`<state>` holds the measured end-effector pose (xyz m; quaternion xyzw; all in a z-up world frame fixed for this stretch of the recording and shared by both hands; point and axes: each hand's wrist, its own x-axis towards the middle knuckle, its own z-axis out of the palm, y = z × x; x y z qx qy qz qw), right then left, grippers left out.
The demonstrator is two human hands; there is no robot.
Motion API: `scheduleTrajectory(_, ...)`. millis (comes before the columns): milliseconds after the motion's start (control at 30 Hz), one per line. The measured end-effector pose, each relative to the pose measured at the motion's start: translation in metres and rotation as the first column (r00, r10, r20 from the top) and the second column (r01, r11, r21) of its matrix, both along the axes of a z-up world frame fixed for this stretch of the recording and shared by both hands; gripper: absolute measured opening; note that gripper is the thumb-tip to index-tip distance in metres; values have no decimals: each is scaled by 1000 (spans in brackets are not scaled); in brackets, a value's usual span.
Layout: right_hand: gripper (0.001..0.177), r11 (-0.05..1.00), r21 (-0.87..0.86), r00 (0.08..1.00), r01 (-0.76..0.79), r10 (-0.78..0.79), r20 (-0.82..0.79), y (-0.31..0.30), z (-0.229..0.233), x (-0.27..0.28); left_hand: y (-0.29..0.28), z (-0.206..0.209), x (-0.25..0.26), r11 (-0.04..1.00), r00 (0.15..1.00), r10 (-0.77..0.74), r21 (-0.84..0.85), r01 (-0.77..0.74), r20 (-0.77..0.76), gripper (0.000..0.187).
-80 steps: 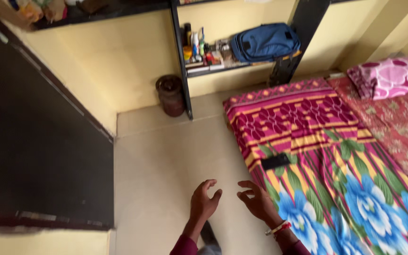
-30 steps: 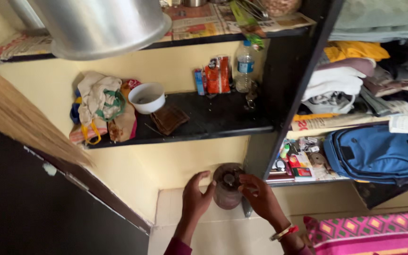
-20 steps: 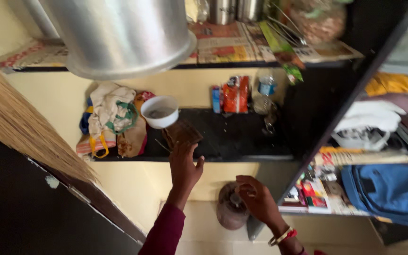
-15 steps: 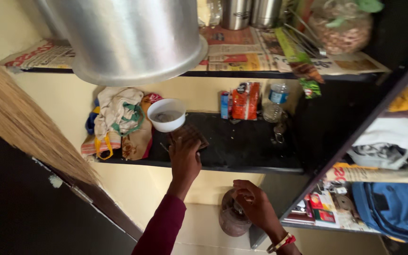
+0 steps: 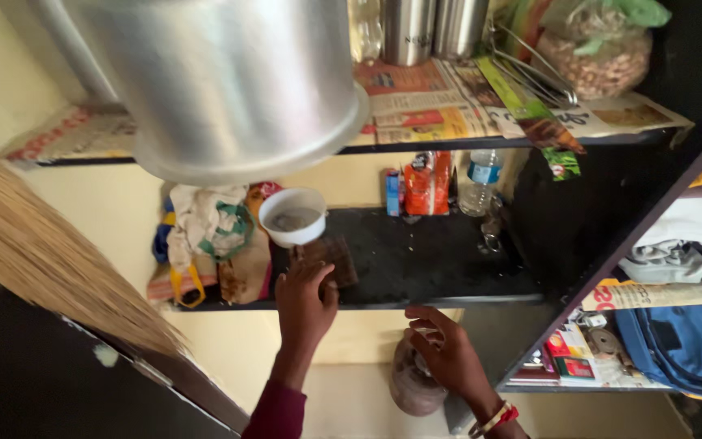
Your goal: The person organizes a cluttered shelf by moving bottles, thermos flasks, and metal containers, then wipes the shelf surface. The person also folds a blanket and a towel on a nearby bed.
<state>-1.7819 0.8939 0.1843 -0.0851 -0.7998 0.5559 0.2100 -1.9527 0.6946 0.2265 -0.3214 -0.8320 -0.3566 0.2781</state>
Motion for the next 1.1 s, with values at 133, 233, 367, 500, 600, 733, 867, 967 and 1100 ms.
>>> scheduleTrajectory(133, 34, 997, 29, 995, 64, -62, -81, -47, 54, -13, -26, 56, 24, 959, 985, -2, 279, 52, -174, 29)
scheduleTrajectory(233, 42, 987, 108, 945, 121, -82, -316, -81, 108, -27, -49, 96, 27, 917, 918, 119, 396, 45, -378, 40)
scheduleTrajectory(367, 64, 843, 452, 753, 291, 90, -652, -115, 174, -46, -62, 132, 3, 918, 809, 222, 396, 14, -544, 53)
scheduleTrajectory(500, 76, 668, 615, 790, 420, 66, -610, -136, 209, -76, -65, 140, -8, 949, 856, 187, 315, -30, -483, 55)
scheduleTrajectory(600, 73, 626, 638, 811, 448, 14, -584, -141, 212, -89, -65, 137, -11, 952, 855, 188, 304, -37, -484, 54)
scheduleTrajectory(733, 70, 614, 614, 797, 496, -41, -603, -138, 208, -94, -66, 136, -14, 958, 851, 184, 282, -44, -492, 51)
scheduleTrajectory(867, 64, 632, 571, 770, 525, -67, -634, -134, 207, -94, -68, 135, -11, 966, 853, 153, 258, -23, -499, 49)
scheduleTrajectory(967, 58, 635, 537, 755, 555, -114, -646, -129, 210, -93, -65, 136, -6, 970, 846, 138, 243, -11, -514, 50)
scheduleTrajectory(1100, 57, 634, 531, 741, 562, -101, -664, -127, 215, -90, -65, 137, -2, 973, 853, 132, 228, -15, -505, 51)
